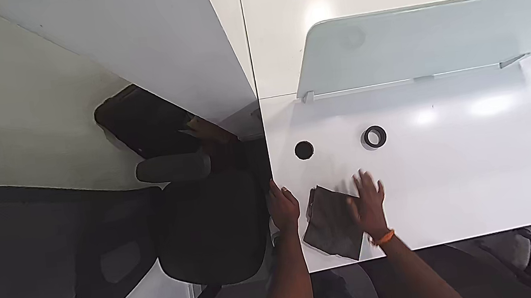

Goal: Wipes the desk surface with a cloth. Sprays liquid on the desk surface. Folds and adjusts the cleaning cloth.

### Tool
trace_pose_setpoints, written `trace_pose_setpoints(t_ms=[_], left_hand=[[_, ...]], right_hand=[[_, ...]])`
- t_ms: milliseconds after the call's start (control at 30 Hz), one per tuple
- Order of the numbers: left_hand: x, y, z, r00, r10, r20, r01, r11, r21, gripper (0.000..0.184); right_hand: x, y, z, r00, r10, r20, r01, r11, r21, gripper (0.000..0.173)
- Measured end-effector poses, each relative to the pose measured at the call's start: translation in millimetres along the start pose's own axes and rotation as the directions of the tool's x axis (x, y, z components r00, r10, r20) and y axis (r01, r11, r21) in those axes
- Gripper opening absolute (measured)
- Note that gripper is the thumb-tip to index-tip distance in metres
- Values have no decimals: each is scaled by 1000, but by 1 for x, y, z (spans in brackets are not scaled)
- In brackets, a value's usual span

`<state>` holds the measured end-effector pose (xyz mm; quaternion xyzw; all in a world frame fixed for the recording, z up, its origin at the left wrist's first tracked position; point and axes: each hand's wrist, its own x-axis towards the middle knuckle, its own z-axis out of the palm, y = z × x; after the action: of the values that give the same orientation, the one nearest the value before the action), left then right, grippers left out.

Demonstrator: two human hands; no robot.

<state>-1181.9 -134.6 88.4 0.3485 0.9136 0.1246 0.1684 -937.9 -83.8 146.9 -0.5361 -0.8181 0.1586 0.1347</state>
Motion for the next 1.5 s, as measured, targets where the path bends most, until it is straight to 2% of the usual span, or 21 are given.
trace_pose_setpoints(t_ms=[133, 200, 300, 367, 533, 633, 700, 800, 933, 1133, 1267, 1367, 1433, 1500], left_hand=[[-2, 0, 0, 1000, 10, -23, -10, 1000, 13, 57], [-1, 1, 0, 1000, 4, -20, -4, 1000, 21, 57], [-2, 1, -1, 1000, -4, -7, 5, 1000, 6, 57], [-1, 3, -4, 1000, -9, 12, 9, 1000, -6, 58], [-2, 3, -6, 1000, 0, 13, 0, 1000, -19, 57], [-1, 3, -6, 999, -13, 35, 14, 999, -30, 57], [-2, 2, -3, 1000, -4, 10, 4, 1000, -18, 58], [0, 2, -2, 1000, -8, 8, 8, 1000, -3, 58], [-1, 2, -4, 1000, -24, 18, 24, 1000, -3, 57], [-1, 4, -5, 999, -37, 22, 37, 999, 1, 57], [0, 6, -5, 998, -49, 45, 49, 999, 14, 57], [0, 4, -5, 998, -41, 49, 41, 999, 1, 58], [0, 3, -5, 998, -32, 52, 32, 999, -11, 58], [0, 3, -5, 999, -23, 44, 24, 1000, -21, 57]], right_hand=[[95, 54, 2, 968, 234, -95, -249, 950, -187, 77], [132, 66, 2, 944, 319, -88, -330, 922, -202, 80], [159, 67, 4, 913, 407, -31, -406, 896, -179, 77], [165, 63, 10, 917, 397, -33, -396, 903, -168, 71], [157, 29, 37, 948, 315, -46, -318, 933, -167, 76], [150, -31, 64, 990, 135, 31, -129, 982, -138, 80], [145, -76, 83, 991, 7, 132, 5, 996, -91, 84], [144, -115, 102, 980, -43, 192, 61, 994, -89, 94], [145, -120, 103, 982, -20, 188, 43, 992, -122, 96], [155, -105, 100, 969, -59, 240, 95, 986, -141, 96], [156, -96, 105, 963, -91, 253, 110, 992, -65, 98], [132, -95, 79, 990, -54, 132, 53, 998, 17, 89], [93, -92, 51, 998, -47, 42, 45, 998, 49, 83], [39, -82, 31, 997, -52, 50, 51, 999, 15, 81]])
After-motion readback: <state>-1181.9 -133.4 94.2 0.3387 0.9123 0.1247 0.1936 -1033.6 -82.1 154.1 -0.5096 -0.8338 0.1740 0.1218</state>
